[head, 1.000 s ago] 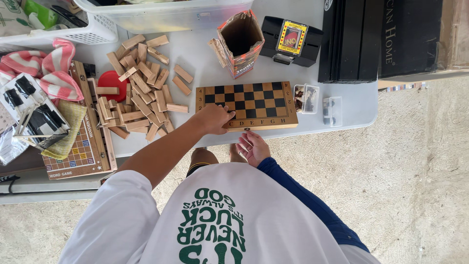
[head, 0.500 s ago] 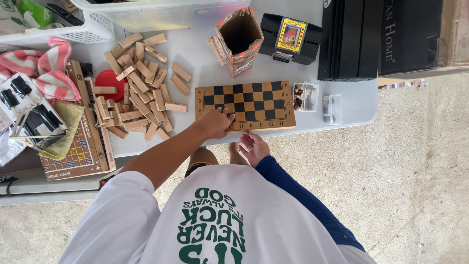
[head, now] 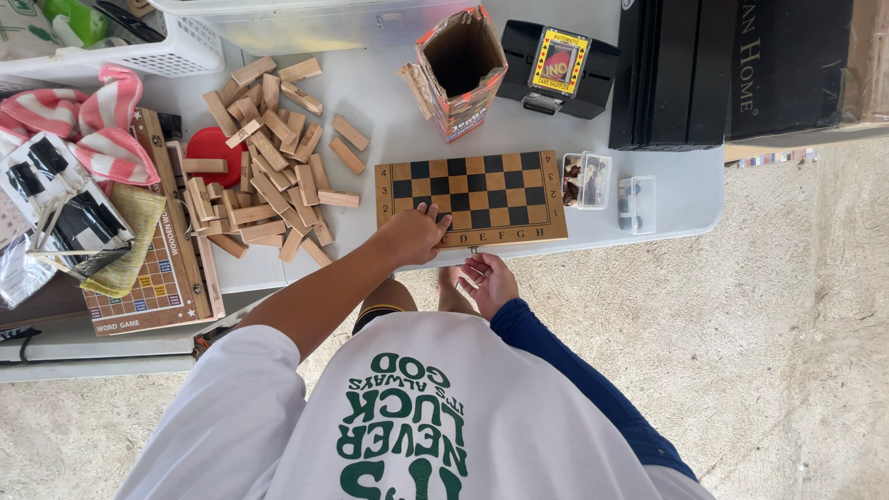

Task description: The person organizes board game components on a table. They place plastic bottles into a storage bin, arrange a chessboard and its pieces, and stack wooden Jenga blocks into neat piles.

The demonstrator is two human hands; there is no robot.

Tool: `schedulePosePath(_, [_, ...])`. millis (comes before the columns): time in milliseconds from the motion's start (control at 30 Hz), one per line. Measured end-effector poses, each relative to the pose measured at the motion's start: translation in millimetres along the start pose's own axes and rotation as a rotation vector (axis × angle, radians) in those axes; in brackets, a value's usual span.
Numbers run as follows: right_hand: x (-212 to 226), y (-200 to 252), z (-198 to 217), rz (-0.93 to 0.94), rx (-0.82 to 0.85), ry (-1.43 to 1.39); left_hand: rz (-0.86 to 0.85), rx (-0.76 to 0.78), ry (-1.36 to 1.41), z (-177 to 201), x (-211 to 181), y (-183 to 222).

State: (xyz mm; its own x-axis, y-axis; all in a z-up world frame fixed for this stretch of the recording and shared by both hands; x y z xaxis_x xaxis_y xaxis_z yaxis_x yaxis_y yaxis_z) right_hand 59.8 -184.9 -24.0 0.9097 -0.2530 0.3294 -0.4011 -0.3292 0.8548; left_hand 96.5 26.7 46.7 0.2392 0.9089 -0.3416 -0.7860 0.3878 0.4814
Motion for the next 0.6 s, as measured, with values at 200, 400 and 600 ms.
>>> schedulePosePath(200, [32.3,11.9,5.7,0.102,0.132,0.184,0.023,0.171,0.108,63.0,8.7,4.8])
schedulePosePath(400, [120.3,20.7,25.4,0.641,-0.313,1.186,0.092,0.072,0.513,140.7,57.6,1.5])
schedulePosePath(600, [212.1,45.9,33.1,1.026,-0.865,1.571,0.127,-0.383,0.472,154.0,76.8,12.6])
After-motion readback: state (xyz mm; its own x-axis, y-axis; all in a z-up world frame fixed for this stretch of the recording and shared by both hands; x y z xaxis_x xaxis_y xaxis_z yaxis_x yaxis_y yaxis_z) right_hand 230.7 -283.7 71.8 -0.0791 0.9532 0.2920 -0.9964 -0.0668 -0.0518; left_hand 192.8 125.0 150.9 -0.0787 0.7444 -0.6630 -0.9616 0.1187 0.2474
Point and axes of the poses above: each hand's wrist, its own y-axis away from the middle knuckle, its own z-axis out of the back of the hand, x = y × z, the point moved 4 cm from there along -y, towards the middle knuckle, and after that the axes turned 6 degrees about y, right-handed, at the moved point
